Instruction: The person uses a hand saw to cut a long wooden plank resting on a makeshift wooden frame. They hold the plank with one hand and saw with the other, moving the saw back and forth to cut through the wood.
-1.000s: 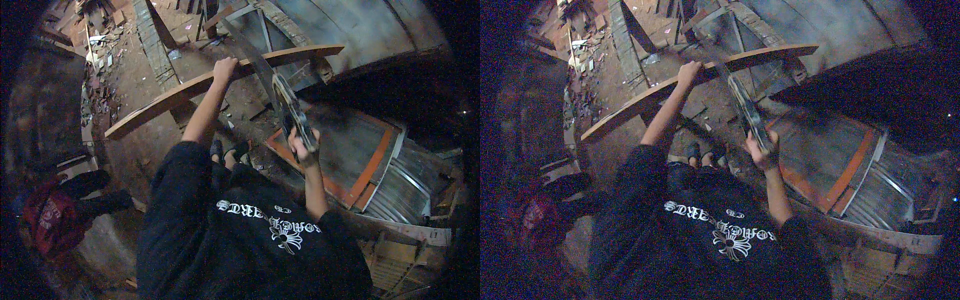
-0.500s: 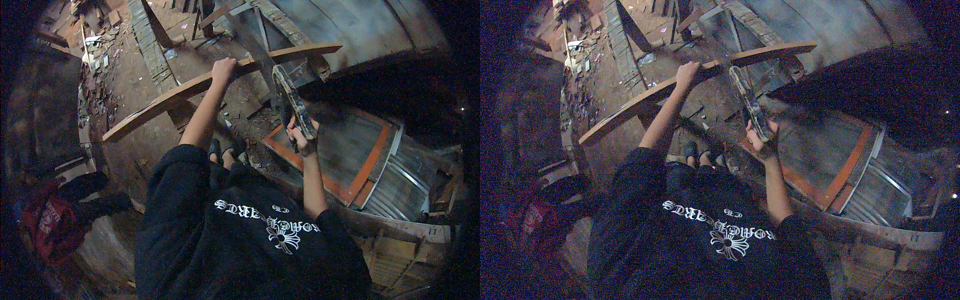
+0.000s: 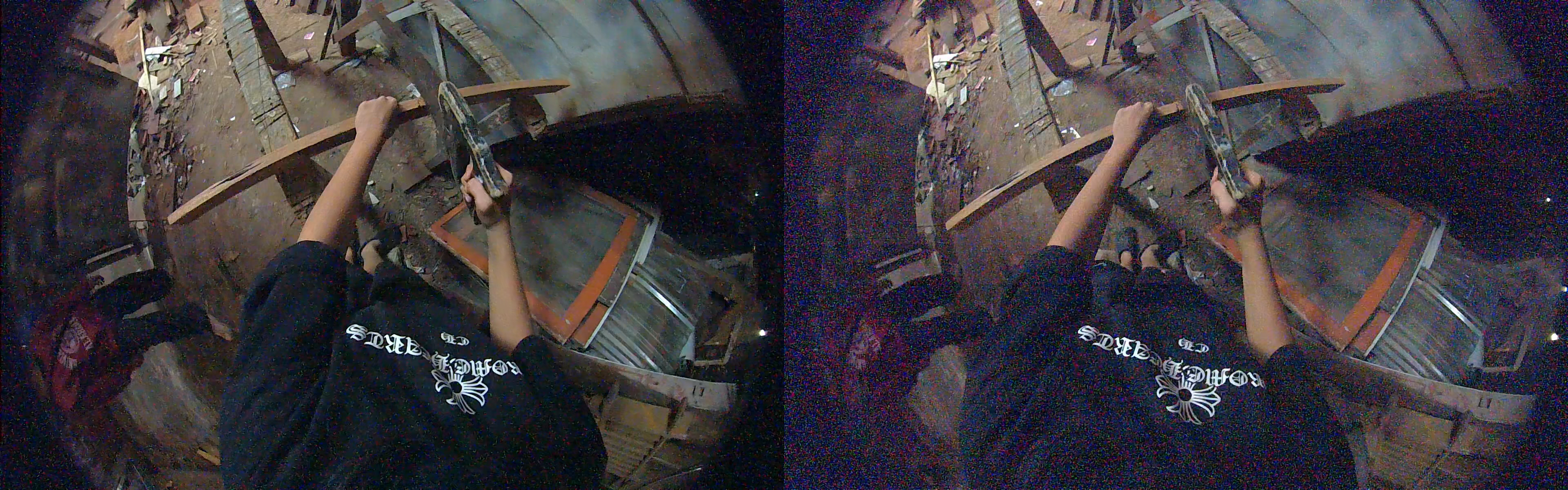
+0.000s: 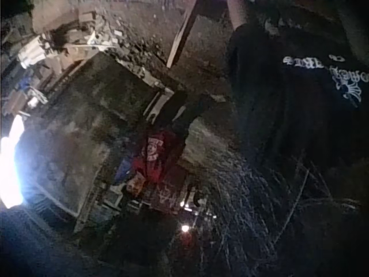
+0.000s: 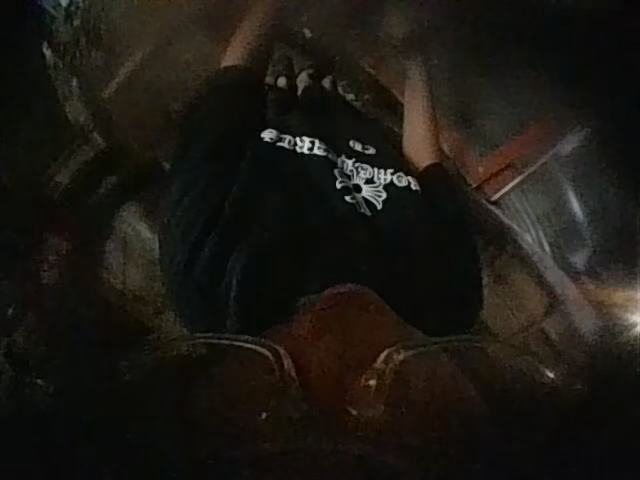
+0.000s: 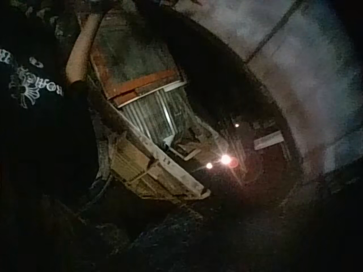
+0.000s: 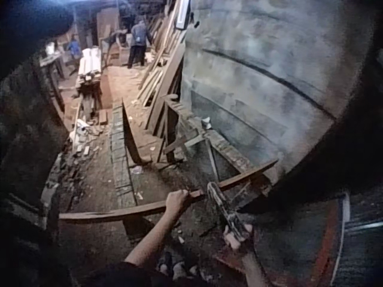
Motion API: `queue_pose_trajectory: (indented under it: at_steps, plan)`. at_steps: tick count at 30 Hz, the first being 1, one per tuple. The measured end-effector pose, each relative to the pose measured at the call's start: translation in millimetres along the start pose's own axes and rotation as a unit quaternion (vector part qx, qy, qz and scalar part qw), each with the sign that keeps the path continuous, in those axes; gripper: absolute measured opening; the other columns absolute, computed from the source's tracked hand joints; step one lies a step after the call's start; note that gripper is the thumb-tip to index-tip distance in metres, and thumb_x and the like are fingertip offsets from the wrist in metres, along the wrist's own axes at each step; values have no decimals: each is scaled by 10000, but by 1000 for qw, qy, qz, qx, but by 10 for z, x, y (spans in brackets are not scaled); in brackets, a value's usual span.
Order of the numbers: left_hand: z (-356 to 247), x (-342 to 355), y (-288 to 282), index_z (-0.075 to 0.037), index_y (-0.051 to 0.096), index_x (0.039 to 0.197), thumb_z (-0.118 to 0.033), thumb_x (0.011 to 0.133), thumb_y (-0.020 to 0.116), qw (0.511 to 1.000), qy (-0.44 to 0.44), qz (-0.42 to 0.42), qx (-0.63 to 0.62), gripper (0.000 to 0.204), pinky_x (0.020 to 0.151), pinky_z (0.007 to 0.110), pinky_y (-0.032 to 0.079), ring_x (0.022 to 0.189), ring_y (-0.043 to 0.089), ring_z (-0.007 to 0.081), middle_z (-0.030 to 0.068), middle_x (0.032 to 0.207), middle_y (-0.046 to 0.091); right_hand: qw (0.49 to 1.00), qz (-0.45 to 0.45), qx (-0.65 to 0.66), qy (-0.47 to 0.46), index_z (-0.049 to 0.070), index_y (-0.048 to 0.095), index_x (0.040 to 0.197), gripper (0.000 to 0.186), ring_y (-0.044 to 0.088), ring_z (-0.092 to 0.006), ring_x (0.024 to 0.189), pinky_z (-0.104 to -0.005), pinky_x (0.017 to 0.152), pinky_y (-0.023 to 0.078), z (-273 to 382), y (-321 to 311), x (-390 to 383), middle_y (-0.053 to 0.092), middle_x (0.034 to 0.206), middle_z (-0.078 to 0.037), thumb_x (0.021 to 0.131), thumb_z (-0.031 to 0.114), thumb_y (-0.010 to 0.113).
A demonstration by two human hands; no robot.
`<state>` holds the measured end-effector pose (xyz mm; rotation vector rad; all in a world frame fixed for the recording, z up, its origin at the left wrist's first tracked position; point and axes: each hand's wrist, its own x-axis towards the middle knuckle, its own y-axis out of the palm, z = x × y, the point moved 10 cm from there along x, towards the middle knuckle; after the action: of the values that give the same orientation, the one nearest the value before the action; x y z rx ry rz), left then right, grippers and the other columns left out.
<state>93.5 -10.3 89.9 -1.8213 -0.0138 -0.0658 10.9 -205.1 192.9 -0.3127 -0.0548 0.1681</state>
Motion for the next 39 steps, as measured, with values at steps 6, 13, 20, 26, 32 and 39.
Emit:
queue_pose_trajectory:
  at_steps: [6, 13, 20, 26, 32, 39]
  plan:
    - [5, -6, 5, -69, 574, 729, -86, 688, 533, 1000, -3, -23, -7, 60, 567, 322, 487, 677, 614, 226, 95, 734, 613, 994, 49, 84, 39, -1, 497, 685, 62, 439, -88, 436, -223, 412, 357, -54, 174, 112, 474, 534, -41, 643, 45, 493]
    - [24, 7, 47, -66, 578, 715, -89, 698, 521, 1000, -16, -17, 1, 64, 559, 311, 488, 658, 616, 229, 100, 702, 613, 998, 49, 34, -5, 32, 543, 626, 65, 464, -92, 402, -245, 398, 364, -14, 259, 258, 493, 469, -7, 624, 96, 550]
    - [19, 5, -54, -62, 594, 679, -96, 689, 527, 1000, -10, -24, 5, 76, 532, 311, 487, 642, 618, 227, 109, 673, 611, 995, 77, 67, 4, -13, 477, 679, 69, 412, -80, 438, -211, 408, 332, -16, 322, 259, 451, 550, -31, 630, 34, 471]
    - [35, 21, -37, -60, 598, 676, -112, 680, 540, 999, -16, -30, 0, 77, 534, 318, 486, 641, 617, 232, 118, 675, 610, 996, 63, 64, -17, -12, 489, 701, 76, 419, -80, 438, -212, 410, 344, -32, 268, 258, 464, 557, -36, 634, 20, 475]
    - [37, 6, -38, -57, 595, 674, -123, 680, 545, 999, -18, -33, -6, 83, 537, 320, 487, 640, 616, 236, 112, 669, 609, 988, 32, 146, 28, 25, 550, 668, 78, 458, -76, 408, -215, 384, 356, -116, 256, 267, 505, 501, -6, 645, 100, 541]
    - [72, 16, -11, -56, 589, 675, -127, 691, 541, 999, -18, -48, -2, 87, 543, 329, 485, 648, 615, 235, 107, 677, 610, 982, 48, 179, 42, 36, 529, 617, 59, 452, -86, 397, -226, 377, 341, -231, 379, 284, 488, 481, -1, 662, 74, 526]
